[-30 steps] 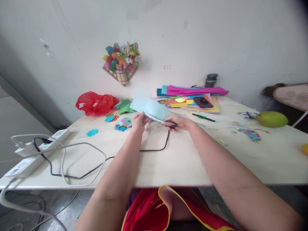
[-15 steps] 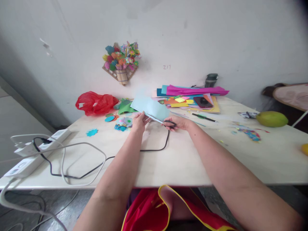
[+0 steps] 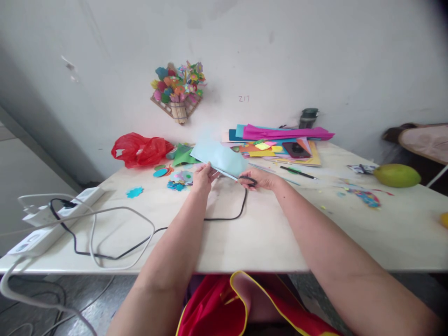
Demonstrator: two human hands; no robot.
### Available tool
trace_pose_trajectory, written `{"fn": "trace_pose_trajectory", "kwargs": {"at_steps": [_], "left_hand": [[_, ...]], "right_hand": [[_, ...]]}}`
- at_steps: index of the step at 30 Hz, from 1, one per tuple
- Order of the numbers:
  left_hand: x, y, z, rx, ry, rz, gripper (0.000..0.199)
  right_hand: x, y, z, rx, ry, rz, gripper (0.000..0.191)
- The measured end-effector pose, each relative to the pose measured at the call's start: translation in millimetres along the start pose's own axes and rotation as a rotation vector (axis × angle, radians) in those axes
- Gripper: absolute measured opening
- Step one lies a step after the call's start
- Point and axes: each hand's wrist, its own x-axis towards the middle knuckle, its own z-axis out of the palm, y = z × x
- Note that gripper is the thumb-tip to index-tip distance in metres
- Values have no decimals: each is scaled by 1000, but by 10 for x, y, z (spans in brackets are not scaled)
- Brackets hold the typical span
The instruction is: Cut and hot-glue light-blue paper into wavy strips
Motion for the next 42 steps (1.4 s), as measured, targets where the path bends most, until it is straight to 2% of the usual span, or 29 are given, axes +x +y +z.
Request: {"fn": "trace_pose_trajectory", "kwargs": {"at_steps": [9,16,26,42], "left_hand": [[-10,7,7,-6,10,-5,17],[-24,84,21,-16,94,9,14],[-33,61,7,24,39,15,15],[-26,41,-2,31,25,10,18]], "right_hand": [[2,6,-6,11,-4,-10,17],[18,81,-88,30,-60,9,22],[34,116,-115,46,-79,-6,27],[17,80,-86,18,-65,-13,26]]}}
